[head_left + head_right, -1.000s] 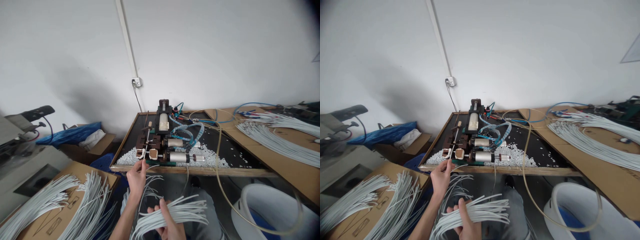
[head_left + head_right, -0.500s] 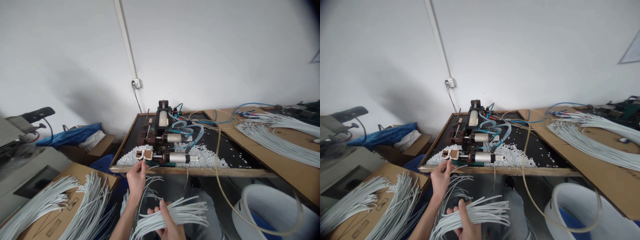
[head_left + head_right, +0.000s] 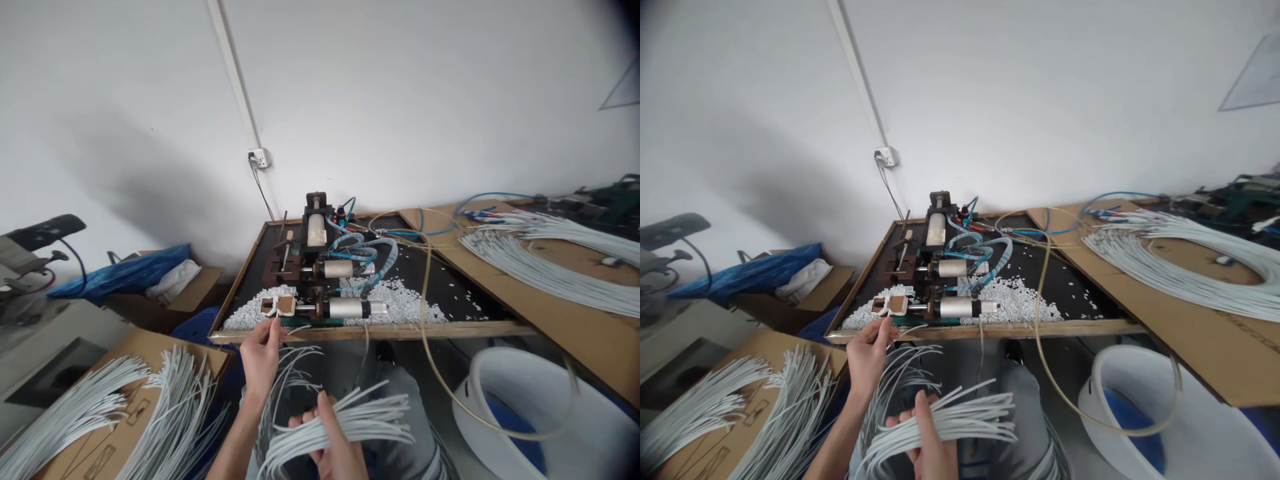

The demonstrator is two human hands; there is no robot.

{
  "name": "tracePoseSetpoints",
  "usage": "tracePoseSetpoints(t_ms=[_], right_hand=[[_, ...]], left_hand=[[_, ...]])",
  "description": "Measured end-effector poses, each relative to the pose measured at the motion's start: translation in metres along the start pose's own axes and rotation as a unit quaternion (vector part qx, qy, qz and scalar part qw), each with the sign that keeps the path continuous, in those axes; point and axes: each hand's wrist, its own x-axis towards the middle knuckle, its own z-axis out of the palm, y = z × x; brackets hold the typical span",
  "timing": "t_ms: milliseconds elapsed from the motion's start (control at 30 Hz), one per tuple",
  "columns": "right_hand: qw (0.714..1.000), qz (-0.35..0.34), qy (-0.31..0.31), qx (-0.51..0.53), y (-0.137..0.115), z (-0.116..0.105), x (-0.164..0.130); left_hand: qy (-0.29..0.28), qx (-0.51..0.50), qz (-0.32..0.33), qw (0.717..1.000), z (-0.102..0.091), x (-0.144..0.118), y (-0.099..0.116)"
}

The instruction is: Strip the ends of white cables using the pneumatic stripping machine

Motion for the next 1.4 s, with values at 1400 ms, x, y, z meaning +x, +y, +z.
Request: tracePoseSetpoints(t_ms=[1400], right_hand=[[0.914, -0.148, -0.266, -0.27, -0.009, 0.01, -0.037]], left_hand=[[-0.382, 0.11, 0.036, 0.917, -0.073, -0.044, 0.1]])
